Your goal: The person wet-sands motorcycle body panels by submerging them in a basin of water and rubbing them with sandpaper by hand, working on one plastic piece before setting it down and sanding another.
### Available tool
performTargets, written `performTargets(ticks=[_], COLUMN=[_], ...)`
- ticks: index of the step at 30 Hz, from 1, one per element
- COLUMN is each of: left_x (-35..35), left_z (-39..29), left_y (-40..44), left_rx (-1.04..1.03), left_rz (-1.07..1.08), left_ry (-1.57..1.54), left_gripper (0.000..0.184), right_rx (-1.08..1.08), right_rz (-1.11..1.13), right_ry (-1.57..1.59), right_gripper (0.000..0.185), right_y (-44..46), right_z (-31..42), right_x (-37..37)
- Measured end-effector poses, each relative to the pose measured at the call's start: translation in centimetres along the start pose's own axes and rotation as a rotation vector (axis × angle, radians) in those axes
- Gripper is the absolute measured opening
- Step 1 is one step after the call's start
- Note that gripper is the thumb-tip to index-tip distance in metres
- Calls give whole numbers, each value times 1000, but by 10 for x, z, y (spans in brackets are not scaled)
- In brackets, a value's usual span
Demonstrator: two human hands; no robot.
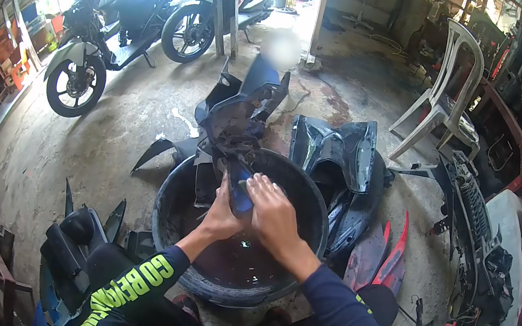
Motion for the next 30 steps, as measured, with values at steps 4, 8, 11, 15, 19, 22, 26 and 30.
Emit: performTargets(ticks=[4, 8, 11, 15, 19, 22, 26, 30], left_x=[13, 18, 28, 26, 37, 39, 43, 44], left_z=[20, 0, 2, -3, 18, -2, 5, -1], left_y=[-6, -10, -10, -11, -7, -6, -8, -8], left_rx=[108, 72, 82, 85, 119, 111, 92, 114], left_rz=[142, 235, 287, 303, 327, 341, 343, 348], left_ry=[-146, 86, 94, 98, -38, 30, 79, 45], left_gripper=[129, 124, 122, 121, 121, 120, 120, 123], right_rx=[87, 99, 151, 49, 73, 28, 42, 13], right_rz=[69, 103, 103, 91, 115, 80, 78, 27], right_ry=[54, 15, -20, -136, -168, -247, -244, -318], right_gripper=[44, 48, 46, 46, 48, 51, 50, 52], right_y=[-16, 15, -7, 13, -15, 8, -4, 14], right_z=[22, -9, 8, -6, 21, 2, 21, -1], right_x=[0, -5, -9, -7, -11, -5, -12, -13])
Point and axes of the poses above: each hand's wrist, its own y-axis towards the middle knuckle, its own x-axis out of the back of the hand, z = x × y, the point moved 1 cm from there along y, towards the middle knuckle, and after that the axes turned 13 degrees about z, right-handed, at the moved point
